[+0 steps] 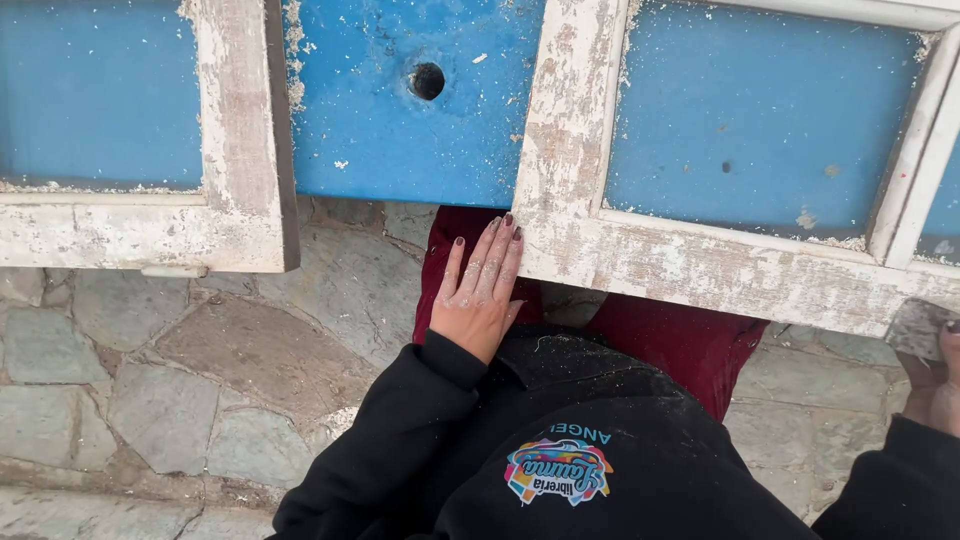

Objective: Scraping old paint from a wooden window frame using a putty knife.

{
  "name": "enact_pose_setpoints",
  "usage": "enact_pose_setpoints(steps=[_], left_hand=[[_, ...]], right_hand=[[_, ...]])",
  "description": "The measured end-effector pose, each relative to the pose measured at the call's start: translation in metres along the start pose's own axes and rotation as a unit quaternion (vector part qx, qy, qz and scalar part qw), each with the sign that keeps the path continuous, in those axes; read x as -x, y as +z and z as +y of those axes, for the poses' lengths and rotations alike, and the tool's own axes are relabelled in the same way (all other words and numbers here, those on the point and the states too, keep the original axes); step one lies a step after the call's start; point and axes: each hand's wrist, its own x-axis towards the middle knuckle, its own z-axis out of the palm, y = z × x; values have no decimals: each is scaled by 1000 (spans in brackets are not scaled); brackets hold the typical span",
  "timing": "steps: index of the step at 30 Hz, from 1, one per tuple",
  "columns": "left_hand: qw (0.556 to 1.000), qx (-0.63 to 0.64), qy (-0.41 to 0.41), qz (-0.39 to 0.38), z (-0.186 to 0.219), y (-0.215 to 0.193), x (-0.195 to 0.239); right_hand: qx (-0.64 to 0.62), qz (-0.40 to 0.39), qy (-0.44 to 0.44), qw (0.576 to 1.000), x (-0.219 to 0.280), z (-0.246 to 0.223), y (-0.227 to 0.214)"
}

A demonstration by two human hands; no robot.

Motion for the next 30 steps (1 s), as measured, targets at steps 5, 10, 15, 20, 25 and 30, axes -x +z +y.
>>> enact_pose_setpoints(steps=[5,10,15,20,25,30], left_hand=[[995,102,-21,-4,-13,13,4],[847,532,-17,10,-20,13,8],[787,614,-25,54,-30,8,6],[718,693,-35,53,-27,39,14],[638,767,-50,51,-26,68,17],[619,783,-34,55,-26,70,19]], right_hand=[[-124,18,-20,992,80,-8,103],[-81,-54,-88,991,153,-30,197],[-156,-31,-130,979,148,-28,199],[-147,-18,-145,978,167,-10,230],[-182,-20,-136,974,154,-16,226],[-167,-34,-132,976,172,-25,258]])
